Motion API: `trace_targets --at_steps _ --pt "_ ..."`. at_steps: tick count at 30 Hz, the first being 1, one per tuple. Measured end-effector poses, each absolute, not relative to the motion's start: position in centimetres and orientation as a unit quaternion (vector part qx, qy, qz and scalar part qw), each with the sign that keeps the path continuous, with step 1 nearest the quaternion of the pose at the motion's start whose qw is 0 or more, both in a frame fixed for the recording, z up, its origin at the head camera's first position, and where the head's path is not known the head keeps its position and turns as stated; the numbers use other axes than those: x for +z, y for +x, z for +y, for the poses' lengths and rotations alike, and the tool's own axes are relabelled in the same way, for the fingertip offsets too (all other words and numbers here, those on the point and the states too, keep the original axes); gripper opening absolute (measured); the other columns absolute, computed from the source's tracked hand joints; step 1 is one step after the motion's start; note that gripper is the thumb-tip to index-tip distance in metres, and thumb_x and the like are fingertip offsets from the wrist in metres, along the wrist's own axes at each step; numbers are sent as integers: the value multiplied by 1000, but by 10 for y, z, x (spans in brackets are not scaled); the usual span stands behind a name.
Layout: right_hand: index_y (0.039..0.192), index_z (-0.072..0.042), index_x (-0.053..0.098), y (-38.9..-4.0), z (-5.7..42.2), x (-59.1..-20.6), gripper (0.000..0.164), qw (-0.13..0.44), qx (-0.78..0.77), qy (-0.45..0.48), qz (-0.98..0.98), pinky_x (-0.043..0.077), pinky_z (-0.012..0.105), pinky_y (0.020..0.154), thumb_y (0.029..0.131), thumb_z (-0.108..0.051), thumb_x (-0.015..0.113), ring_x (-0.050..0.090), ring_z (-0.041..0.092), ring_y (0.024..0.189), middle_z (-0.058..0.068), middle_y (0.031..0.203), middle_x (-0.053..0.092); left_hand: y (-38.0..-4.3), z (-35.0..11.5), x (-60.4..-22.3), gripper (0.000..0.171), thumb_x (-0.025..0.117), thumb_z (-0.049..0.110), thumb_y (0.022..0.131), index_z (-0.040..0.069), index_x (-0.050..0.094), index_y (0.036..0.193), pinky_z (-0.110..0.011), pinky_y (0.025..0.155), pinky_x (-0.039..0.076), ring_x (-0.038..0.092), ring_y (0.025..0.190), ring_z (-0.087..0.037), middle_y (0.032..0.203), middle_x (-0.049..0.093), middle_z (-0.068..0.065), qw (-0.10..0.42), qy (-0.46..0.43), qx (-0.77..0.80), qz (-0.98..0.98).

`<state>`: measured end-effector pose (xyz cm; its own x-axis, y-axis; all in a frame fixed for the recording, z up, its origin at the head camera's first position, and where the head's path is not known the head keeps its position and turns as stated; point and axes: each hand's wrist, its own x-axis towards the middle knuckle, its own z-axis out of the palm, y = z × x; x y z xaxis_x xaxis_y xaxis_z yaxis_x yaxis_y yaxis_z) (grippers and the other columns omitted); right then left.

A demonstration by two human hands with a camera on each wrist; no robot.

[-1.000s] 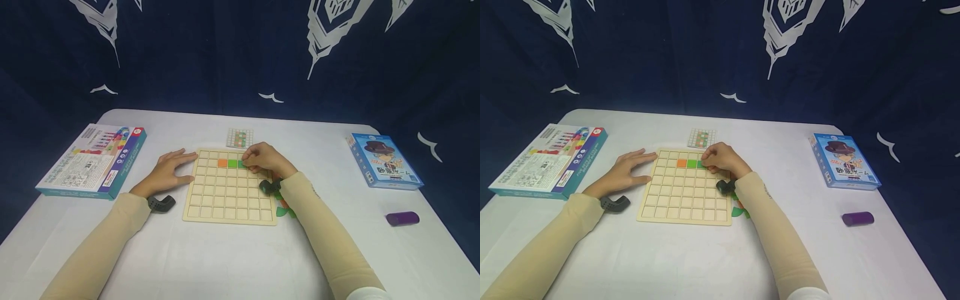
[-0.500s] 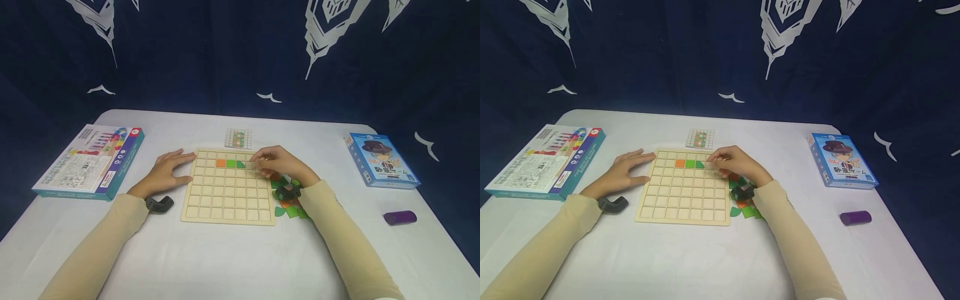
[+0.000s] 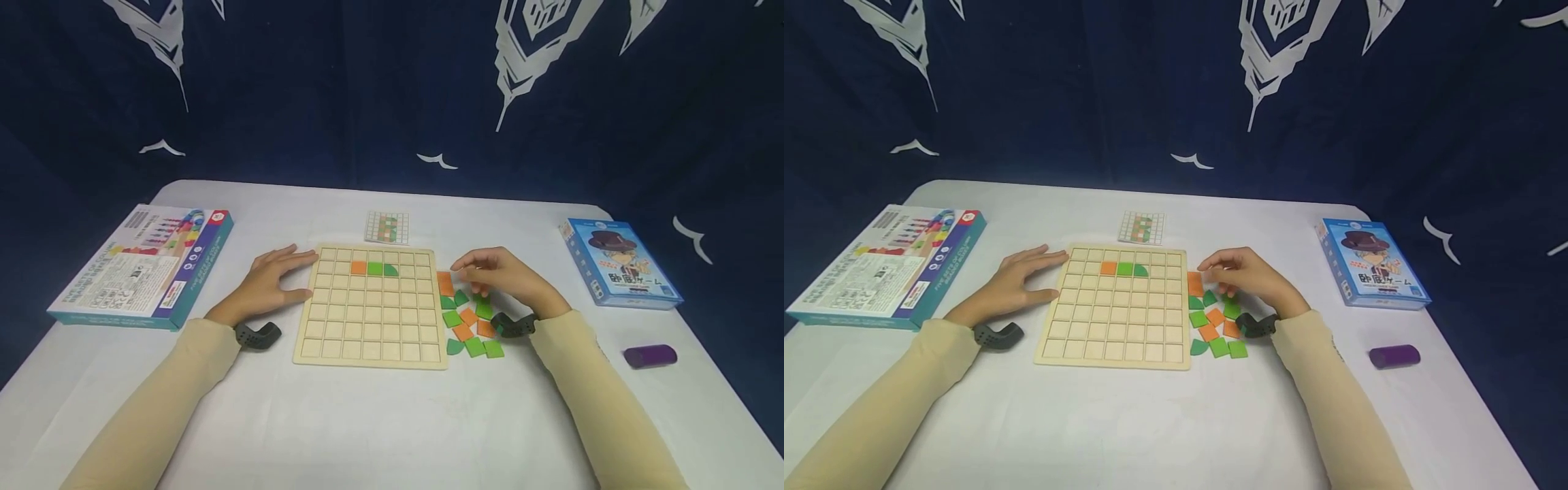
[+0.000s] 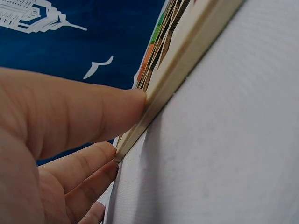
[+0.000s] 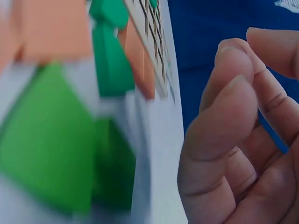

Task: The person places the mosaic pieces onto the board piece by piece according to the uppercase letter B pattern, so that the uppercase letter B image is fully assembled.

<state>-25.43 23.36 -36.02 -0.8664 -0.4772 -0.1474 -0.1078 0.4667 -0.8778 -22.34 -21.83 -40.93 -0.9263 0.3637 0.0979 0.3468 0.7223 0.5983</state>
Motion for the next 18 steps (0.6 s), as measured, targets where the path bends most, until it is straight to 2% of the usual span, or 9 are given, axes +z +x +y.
trace_targets --at_steps 18 --pt "128 13 67 -254 269 -370 32 192 -508 -149 826 54 26 65 105 -9 66 58 17 72 5 85 65 -220 -216 -406 71 78 24 94 5 54 158 -65 130 7 24 162 -44 167 48 -15 12 192 317 929"
